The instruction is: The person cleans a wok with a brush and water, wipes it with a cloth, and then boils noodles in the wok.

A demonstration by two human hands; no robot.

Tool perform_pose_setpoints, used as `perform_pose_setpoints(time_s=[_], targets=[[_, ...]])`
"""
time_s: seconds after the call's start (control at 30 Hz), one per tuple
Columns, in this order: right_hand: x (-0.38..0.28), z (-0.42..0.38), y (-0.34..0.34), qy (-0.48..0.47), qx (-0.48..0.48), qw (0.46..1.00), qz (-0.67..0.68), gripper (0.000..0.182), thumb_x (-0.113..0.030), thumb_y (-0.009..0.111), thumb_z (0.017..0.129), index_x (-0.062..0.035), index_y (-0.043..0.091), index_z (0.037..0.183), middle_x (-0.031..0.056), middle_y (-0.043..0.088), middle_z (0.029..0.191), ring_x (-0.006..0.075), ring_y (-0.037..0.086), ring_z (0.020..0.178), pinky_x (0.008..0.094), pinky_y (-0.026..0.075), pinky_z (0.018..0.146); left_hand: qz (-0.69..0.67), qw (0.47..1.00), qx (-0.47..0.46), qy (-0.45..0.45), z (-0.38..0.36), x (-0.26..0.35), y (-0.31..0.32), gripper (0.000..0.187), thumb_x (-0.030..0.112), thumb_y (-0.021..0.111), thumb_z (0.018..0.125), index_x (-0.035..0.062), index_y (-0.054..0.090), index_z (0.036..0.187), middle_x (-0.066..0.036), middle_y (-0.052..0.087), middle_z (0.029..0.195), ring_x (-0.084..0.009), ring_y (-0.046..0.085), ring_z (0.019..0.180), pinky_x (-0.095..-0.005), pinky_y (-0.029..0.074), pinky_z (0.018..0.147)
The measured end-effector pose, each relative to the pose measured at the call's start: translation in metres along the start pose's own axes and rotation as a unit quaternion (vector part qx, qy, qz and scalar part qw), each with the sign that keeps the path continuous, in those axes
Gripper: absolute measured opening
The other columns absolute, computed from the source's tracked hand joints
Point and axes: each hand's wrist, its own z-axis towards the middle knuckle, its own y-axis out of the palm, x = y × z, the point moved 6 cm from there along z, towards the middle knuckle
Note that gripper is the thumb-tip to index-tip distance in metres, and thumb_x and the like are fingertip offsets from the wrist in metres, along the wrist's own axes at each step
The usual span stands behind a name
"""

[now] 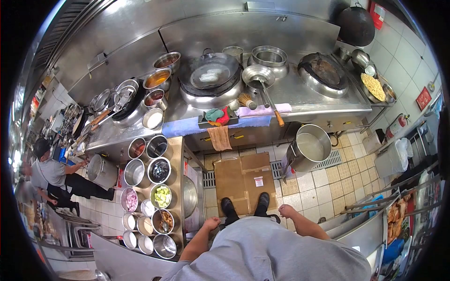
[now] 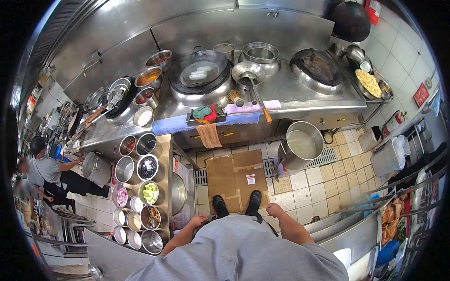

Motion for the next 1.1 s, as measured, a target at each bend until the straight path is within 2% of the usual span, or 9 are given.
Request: perform_pose_setpoints(time_s=[0.33, 0.43, 0.63, 0.7, 0.73, 0.8, 0.93, 1.03, 1.1], targets=[[-0.008, -0.001, -0.003, -0.073, 0.022, 0.994, -0.082, 0.016, -0.019, 0.048, 0.079, -0.0054, 0.053, 0.087, 0.0093, 0.059, 0.070, 0.0151, 0.062, 0.061, 0.0294, 0.047, 0.043, -0.028, 0.999, -0.014, -0.006, -0.003, 0.007, -0.002, 0.033, 0.034, 0.054, 0.075, 0.0064, 0.060, 0.093, -0.009, 0.063, 0.080, -0.0210, 0.060, 0.074, -0.0312, 0.046, 0.070], [-0.013, -0.009, -0.010, -0.049, 0.054, 0.997, -0.016, 0.024, -0.022, 0.043, 0.078, -0.0031, 0.057, 0.078, 0.0100, 0.058, 0.061, 0.0188, 0.056, 0.049, 0.0316, 0.047, 0.046, 0.013, 1.000, -0.002, -0.012, -0.001, 0.005, -0.003, 0.034, 0.034, 0.055, 0.075, 0.0065, 0.060, 0.094, -0.011, 0.063, 0.083, -0.0224, 0.060, 0.076, -0.0320, 0.046, 0.072], [-0.004, 0.003, -0.007, -0.039, 0.031, 0.997, -0.056, 0.019, -0.020, 0.045, 0.081, -0.0022, 0.053, 0.082, 0.0098, 0.060, 0.072, 0.0156, 0.062, 0.059, 0.0307, 0.049, 0.046, 0.051, 0.998, 0.005, -0.024, -0.019, 0.027, -0.015, 0.033, 0.034, 0.055, 0.074, 0.0093, 0.060, 0.095, -0.010, 0.062, 0.090, -0.0228, 0.059, 0.084, -0.0318, 0.045, 0.076], [0.006, 0.024, 0.001, -0.176, 0.032, 0.966, -0.186, 0.022, -0.022, 0.043, 0.082, -0.0022, 0.053, 0.086, 0.0102, 0.061, 0.073, 0.0157, 0.061, 0.059, 0.0317, 0.049, 0.046, 0.064, 0.998, 0.010, -0.025, -0.023, 0.032, -0.017, 0.033, 0.035, 0.054, 0.074, 0.0101, 0.061, 0.096, -0.010, 0.062, 0.092, -0.0230, 0.059, 0.086, -0.0317, 0.045, 0.078], [-0.001, 0.017, 0.000, -0.176, 0.032, 0.966, -0.186, 0.022, -0.022, 0.043, 0.082, -0.0022, 0.053, 0.086, 0.0102, 0.061, 0.073, 0.0157, 0.061, 0.059, 0.0317, 0.049, 0.046, 0.077, 0.997, 0.015, -0.026, -0.024, 0.034, -0.018, 0.033, 0.035, 0.054, 0.074, 0.0108, 0.061, 0.096, -0.010, 0.062, 0.094, -0.0232, 0.058, 0.088, -0.0316, 0.044, 0.080], [-0.004, 0.002, -0.008, -0.041, 0.047, 0.998, -0.006, 0.025, -0.023, 0.042, 0.080, -0.0029, 0.057, 0.079, 0.0105, 0.059, 0.064, 0.0195, 0.058, 0.051, 0.0320, 0.048, 0.047, 0.072, 0.997, 0.009, -0.035, -0.025, 0.035, -0.019, 0.034, 0.036, 0.053, 0.074, 0.0107, 0.061, 0.096, -0.010, 0.061, 0.094, -0.0237, 0.058, 0.090, -0.0318, 0.044, 0.081], [-0.015, -0.009, -0.012, -0.032, 0.035, 0.998, -0.039, 0.023, -0.021, 0.044, 0.082, -0.0014, 0.054, 0.085, 0.0100, 0.061, 0.073, 0.0171, 0.061, 0.060, 0.0317, 0.049, 0.048, 0.047, 0.997, -0.013, -0.052, -0.015, 0.021, -0.013, 0.034, 0.036, 0.053, 0.074, 0.0113, 0.061, 0.095, -0.010, 0.061, 0.096, -0.0244, 0.057, 0.092, -0.0326, 0.043, 0.082], [-0.005, 0.004, -0.009, -0.052, 0.015, 0.997, -0.061, 0.023, -0.022, 0.044, 0.082, -0.0011, 0.054, 0.086, 0.0112, 0.061, 0.074, 0.0181, 0.061, 0.060, 0.0308, 0.049, 0.048, 0.077, 0.996, -0.008, -0.032, -0.012, 0.019, -0.012, 0.034, 0.037, 0.053, 0.073, 0.0112, 0.061, 0.095, -0.010, 0.061, 0.096, -0.0248, 0.057, 0.092, -0.0330, 0.043, 0.082], [0.004, 0.024, 0.000, -0.204, 0.018, 0.960, -0.193, 0.024, -0.023, 0.044, 0.082, -0.0015, 0.053, 0.087, 0.0121, 0.061, 0.074, 0.0185, 0.061, 0.060, 0.0314, 0.048, 0.047, 0.064, 0.997, -0.008, -0.041, -0.017, 0.023, -0.012, 0.034, 0.037, 0.053, 0.074, 0.0114, 0.061, 0.095, -0.010, 0.061, 0.095, -0.0250, 0.057, 0.091, -0.0332, 0.043, 0.082]])
